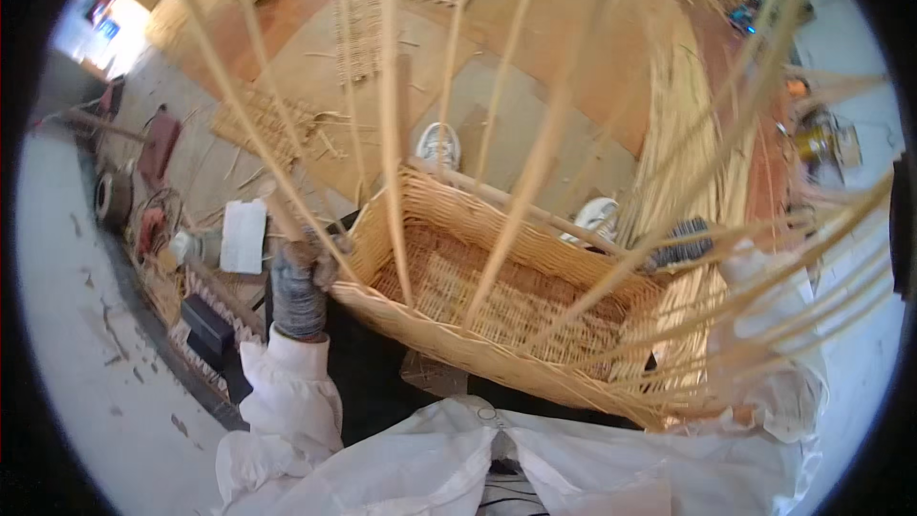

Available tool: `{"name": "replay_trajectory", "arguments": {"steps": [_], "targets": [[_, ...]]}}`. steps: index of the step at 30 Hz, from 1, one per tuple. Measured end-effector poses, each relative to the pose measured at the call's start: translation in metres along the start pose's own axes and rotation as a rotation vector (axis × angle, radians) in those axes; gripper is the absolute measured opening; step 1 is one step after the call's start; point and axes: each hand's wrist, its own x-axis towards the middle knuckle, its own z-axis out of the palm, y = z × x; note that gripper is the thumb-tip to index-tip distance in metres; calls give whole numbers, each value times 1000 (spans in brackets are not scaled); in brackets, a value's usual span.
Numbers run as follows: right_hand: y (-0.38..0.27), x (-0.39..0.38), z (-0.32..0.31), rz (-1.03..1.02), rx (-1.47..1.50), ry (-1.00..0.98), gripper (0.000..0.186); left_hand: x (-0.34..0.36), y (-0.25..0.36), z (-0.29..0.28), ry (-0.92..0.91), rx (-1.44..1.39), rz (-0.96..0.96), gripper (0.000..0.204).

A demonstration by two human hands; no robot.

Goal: The recorder is weaving a large wicker basket using long thin wooden strips.

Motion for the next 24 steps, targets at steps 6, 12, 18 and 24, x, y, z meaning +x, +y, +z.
{"name": "replay_trajectory", "arguments": {"steps": [6,12,18,24], "targets": [[-9,30,11,-5,-36,-67,18,0,12,-12,-18,-57,11,46],[-10,43,13,-17,-64,-96,18,-2,13,-11,50,-78,-4,46],[6,32,14,-11,-55,-69,18,2,13,-2,-9,-55,-52,38],[9,40,28,-115,-2,-37,17,1,24,-18,-65,-28,21,28]]}}
